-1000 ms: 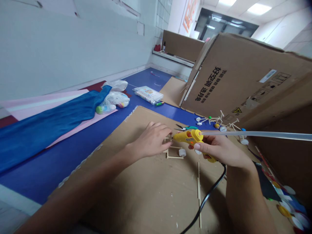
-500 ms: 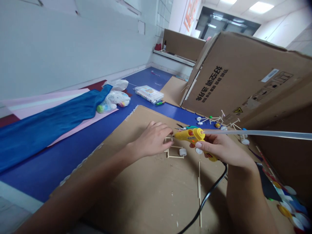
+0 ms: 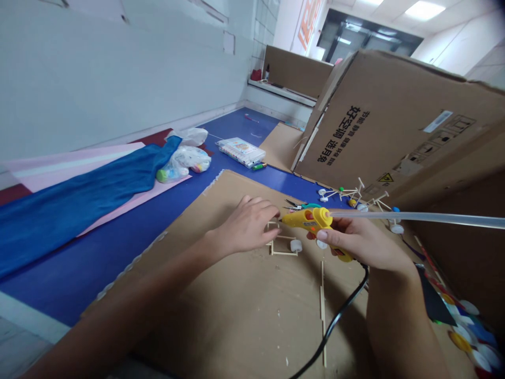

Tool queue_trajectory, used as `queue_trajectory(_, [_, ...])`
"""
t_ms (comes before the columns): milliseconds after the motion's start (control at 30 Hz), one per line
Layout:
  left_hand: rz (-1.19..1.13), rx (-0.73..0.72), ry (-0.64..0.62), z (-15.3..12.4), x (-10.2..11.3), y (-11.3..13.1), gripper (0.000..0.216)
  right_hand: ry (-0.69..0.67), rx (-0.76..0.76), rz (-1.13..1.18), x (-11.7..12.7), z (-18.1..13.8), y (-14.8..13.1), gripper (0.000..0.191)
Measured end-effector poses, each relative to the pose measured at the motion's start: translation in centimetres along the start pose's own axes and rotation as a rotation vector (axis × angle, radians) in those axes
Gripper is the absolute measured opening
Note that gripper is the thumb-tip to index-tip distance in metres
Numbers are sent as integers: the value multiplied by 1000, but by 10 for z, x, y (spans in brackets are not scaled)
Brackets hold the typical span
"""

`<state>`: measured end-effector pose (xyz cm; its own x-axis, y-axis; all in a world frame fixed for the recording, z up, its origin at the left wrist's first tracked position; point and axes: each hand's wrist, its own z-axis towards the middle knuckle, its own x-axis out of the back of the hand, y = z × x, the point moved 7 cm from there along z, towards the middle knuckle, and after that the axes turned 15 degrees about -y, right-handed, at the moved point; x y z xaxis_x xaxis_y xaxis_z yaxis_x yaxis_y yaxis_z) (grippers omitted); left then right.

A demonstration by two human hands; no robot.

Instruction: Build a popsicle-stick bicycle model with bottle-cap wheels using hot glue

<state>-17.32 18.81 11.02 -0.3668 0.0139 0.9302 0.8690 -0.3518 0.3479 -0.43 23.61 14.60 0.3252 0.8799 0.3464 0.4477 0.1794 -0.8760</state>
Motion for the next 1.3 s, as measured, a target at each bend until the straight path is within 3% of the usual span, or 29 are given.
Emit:
queue_trajectory(833, [-9, 18, 7, -1, 2, 0, 31, 29, -11, -2, 5, -1, 2, 46])
queue_trajectory(933, [-13, 13, 50, -6, 16, -5, 35, 61, 7, -1, 9, -3, 0, 47])
queue_trajectory(1100, [19, 47, 303, -25, 56, -21, 21, 189, 84, -18, 18, -12, -9, 49])
queue_trajectory(1300, [55, 50, 340, -35, 75, -16, 14, 305, 142, 13, 20, -18, -10, 47])
